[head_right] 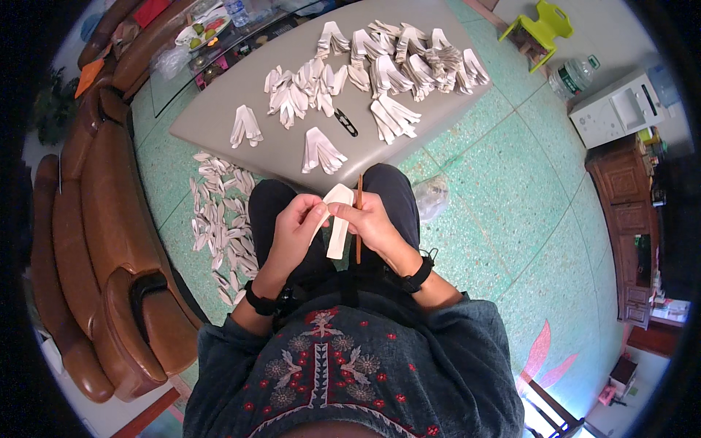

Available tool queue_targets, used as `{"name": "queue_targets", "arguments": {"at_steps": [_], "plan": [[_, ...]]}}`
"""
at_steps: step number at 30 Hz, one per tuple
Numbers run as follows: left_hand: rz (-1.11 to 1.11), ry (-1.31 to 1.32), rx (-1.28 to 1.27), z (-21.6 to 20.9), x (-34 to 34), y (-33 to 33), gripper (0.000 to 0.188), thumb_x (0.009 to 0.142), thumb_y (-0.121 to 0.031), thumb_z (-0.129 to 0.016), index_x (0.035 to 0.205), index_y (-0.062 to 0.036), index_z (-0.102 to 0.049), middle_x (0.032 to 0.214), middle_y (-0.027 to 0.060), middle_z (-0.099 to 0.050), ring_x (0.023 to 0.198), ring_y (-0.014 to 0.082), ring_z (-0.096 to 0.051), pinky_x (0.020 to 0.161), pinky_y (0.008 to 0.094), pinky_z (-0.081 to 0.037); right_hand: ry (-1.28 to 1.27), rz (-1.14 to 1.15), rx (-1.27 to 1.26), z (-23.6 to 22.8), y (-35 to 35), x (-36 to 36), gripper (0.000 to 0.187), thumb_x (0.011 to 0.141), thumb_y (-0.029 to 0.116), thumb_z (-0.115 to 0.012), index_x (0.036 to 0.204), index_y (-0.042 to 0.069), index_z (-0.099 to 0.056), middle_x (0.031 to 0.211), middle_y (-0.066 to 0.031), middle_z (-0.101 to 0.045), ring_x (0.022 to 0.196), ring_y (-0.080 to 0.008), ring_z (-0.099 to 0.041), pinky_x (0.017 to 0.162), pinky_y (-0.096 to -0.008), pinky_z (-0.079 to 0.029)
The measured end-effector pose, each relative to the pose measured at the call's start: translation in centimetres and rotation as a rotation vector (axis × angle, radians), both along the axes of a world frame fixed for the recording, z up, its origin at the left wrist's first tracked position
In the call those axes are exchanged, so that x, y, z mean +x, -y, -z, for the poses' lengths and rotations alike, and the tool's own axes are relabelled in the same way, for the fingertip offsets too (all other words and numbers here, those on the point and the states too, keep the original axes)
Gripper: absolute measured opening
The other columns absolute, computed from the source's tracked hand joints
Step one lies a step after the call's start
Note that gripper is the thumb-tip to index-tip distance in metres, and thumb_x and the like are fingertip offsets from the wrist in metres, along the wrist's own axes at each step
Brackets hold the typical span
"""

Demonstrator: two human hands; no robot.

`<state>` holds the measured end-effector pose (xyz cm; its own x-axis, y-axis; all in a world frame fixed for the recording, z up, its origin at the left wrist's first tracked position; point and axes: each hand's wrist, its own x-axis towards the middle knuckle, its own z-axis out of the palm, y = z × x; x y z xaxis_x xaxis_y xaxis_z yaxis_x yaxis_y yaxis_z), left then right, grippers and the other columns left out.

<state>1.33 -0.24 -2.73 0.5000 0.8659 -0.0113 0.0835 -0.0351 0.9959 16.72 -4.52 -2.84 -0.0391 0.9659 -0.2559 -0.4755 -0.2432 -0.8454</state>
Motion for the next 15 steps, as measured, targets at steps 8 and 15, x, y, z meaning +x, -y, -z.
{"name": "queue_targets", "arguments": {"at_steps": [8, 15], "plan": [[-0.146, 0.157, -0.135, 0.23, -0.6, 1.01, 0.009, 0.08, -0.005, -0.065, 0.083, 0.0, -0.057, 0.079, -0.0003, -0.06, 0.072, 0.0029, -0.054, 0.062, 0.0173, -0.044, 0.143, 0.116, 0.038, -0.2, 0.49, -0.59, 0.013, 0.085, 0.016, -0.061, 0.085, 0.002, -0.062, 0.061, 0.0046, -0.051, 0.048, -0.002, -0.038, 0.044, -0.0187, -0.027], [-0.211, 0.242, -0.112, -0.43, 0.01, 1.24, 0.008, 0.079, 0.0, -0.065, 0.077, 0.0007, -0.057, 0.076, 0.0015, -0.061, 0.069, 0.004, -0.055, 0.061, 0.0174, -0.045, -0.052, 0.179, -0.042, -0.73, 0.52, -0.7, 0.011, 0.082, 0.012, -0.063, 0.082, 0.0, -0.063, 0.061, 0.0038, -0.052, 0.045, -0.0014, -0.035, 0.041, -0.0181, -0.024]]}}
